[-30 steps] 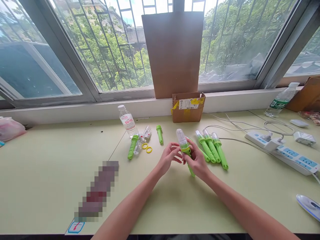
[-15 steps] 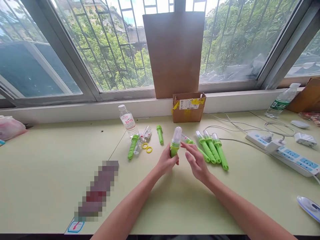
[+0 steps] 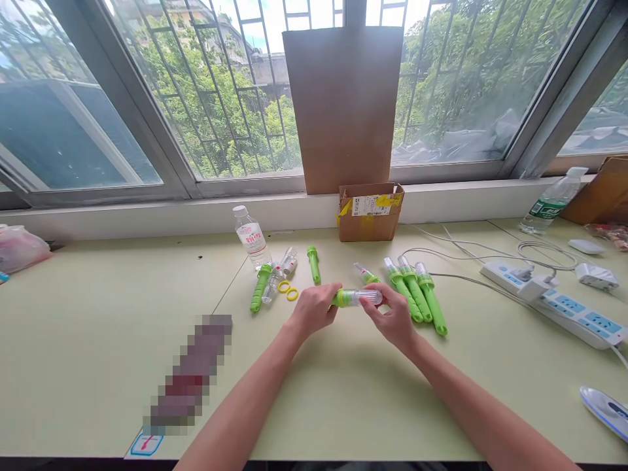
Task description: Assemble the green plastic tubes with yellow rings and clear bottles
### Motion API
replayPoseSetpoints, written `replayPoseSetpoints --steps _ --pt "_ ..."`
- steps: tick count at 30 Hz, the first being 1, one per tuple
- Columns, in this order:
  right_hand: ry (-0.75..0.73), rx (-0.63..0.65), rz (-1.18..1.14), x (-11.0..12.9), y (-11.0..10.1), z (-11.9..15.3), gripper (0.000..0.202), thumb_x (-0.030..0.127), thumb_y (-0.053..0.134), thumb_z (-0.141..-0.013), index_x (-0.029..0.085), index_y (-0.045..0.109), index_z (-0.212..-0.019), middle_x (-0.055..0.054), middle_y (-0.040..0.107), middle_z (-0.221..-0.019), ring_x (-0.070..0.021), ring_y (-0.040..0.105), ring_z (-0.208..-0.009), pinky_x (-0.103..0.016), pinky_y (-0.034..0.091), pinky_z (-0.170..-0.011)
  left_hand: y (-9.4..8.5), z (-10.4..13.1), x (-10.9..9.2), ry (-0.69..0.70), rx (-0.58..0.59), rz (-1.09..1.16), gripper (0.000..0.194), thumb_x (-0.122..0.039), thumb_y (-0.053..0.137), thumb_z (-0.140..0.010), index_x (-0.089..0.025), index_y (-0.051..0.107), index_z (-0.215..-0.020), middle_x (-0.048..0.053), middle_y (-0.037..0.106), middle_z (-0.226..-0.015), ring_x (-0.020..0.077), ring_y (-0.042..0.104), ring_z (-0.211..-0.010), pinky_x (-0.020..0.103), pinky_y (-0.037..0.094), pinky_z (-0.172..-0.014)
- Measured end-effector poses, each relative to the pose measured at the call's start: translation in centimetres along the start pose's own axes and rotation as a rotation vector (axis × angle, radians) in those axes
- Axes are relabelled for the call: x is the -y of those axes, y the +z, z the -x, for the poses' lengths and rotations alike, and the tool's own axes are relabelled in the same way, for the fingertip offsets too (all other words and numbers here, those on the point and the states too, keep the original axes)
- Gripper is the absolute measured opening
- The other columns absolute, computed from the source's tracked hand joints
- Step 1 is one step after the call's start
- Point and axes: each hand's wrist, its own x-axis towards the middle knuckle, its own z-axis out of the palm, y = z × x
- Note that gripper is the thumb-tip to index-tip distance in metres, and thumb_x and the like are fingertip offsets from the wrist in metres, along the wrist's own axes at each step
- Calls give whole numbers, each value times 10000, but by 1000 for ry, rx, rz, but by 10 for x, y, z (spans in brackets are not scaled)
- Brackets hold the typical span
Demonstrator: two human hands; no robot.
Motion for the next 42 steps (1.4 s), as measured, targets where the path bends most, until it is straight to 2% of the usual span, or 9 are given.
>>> replayPoseSetpoints --steps 7,13,16,19,24,28,32,38,42 --pt "185 -59 -48 -5 -1 -2 286 475 568 -823 191 559 -787 18 558 -520 -124 511 -401 -234 405 -382 -10 -1 -12 82 4 155 312 -246 511 -764 -208 485 -1073 58 619 -840 205 598 -729 289 430 -614" --pt "189 -77 58 -11 -7 -6 412 458 527 -854 197 499 -537 31 475 -418 -110 447 -389 -236 359 -399 -3 -1 -14 91 25 105 173 -182 434 -837 -204 497 -997 59 594 -819 204 586 -732 273 414 -593" --pt "192 -4 40 -14 -5 -5 368 433 493 -878 187 583 -619 10 552 -478 -126 507 -402 -245 397 -407 -1 0 -13 72 82 8 246 -151 431 -823 -195 496 -1056 44 595 -750 205 582 -669 272 394 -570" --pt "76 89 73 -15 -2 -3 284 404 508 -874 178 678 -850 -43 680 -693 -157 608 -531 -267 478 -498 -1 -1 -11 48 167 -43 178 -134 446 -807 -189 529 -955 36 588 -702 202 573 -624 273 378 -562" --pt "-134 258 227 -11 -4 -2 347 429 714 -730 195 683 -984 -47 692 -794 -173 626 -634 -289 503 -596 -7 -2 -10 25 182 -33 96 -134 486 -776 -189 532 -839 42 574 -735 199 565 -685 277 389 -593" --pt "-167 258 362 -12 -6 -4 278 358 677 -785 218 670 -1025 -44 682 -842 -156 618 -649 -267 486 -585 -15 -2 -14 9 145 106 173 -242 560 -763 -196 534 -927 46 560 -823 208 564 -782 294 430 -654" --pt "-230 242 436 -17 -8 -4 245 310 645 -817 250 668 -1054 -49 679 -907 -162 624 -735 -254 475 -626 -18 -2 -14 -1 153 267 226 -267 511 -839 -214 504 -1059 48 566 -951 203 563 -913 306 453 -748" --pt "-210 274 418 -15 -10 -4 265 377 650 -808 236 672 -1032 -39 689 -827 -152 621 -665 -253 459 -614 -2 -2 -11 -9 104 169 143 -234 555 -830 -202 474 -944 16 598 -872 168 578 -761 279 417 -664" --pt "-93 335 318 -11 -11 -4 279 428 645 -799 199 675 -956 -32 697 -757 -150 613 -612 -253 452 -570 4 -2 -12 96 32 -58 68 -139 488 -830 -193 457 -802 5 574 -746 146 541 -634 263 358 -596"
